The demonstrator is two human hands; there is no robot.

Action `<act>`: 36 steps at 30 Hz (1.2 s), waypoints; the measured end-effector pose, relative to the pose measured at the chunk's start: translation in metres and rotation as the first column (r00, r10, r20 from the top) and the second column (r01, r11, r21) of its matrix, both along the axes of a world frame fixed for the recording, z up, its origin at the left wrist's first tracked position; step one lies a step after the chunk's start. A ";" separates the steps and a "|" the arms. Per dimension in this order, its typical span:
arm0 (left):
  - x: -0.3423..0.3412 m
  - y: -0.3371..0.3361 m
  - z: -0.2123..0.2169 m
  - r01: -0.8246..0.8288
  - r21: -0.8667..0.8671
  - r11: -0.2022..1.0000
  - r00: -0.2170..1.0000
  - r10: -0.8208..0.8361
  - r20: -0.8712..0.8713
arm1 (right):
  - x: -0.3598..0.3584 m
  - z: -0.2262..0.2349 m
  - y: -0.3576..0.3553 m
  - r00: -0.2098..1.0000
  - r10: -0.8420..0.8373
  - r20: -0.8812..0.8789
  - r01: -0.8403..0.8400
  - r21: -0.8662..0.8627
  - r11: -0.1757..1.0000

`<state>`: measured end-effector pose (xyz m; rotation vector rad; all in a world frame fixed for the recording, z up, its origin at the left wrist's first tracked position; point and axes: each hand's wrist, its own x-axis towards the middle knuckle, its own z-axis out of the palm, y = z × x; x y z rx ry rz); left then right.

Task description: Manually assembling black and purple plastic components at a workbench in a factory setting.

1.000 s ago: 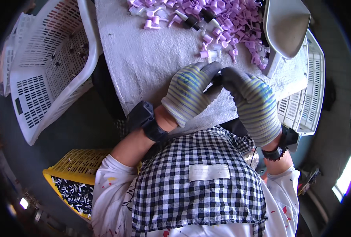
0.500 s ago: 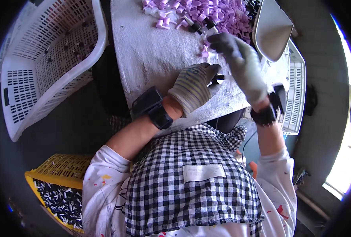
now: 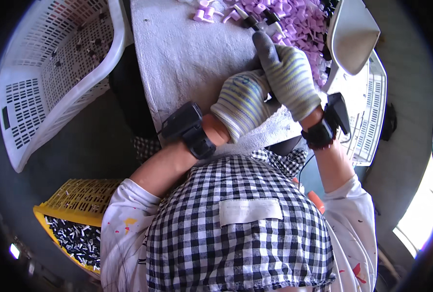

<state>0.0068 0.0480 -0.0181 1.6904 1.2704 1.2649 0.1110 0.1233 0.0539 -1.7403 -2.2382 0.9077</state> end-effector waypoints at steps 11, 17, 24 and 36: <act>0.007 0.007 0.009 0.044 -0.100 0.994 0.999 -0.042 0.021 | 0.078 -0.021 0.027 0.462 -0.222 -0.859 0.288 -0.091 0.953; 0.015 0.003 0.012 -0.064 -0.036 0.997 0.991 0.060 -0.116 | 0.097 -0.035 -0.025 0.470 -0.353 -0.809 0.321 -0.216 0.922; 0.009 -0.009 0.006 -0.113 0.215 0.970 0.920 0.184 -0.346 | 0.080 -0.027 -0.053 0.628 -0.229 -0.744 0.085 -0.228 0.970; -0.023 -0.045 0.030 -0.106 -0.042 0.993 0.867 0.072 -0.493 | 0.061 -0.023 -0.060 0.714 -0.101 -0.692 -0.060 -0.204 0.977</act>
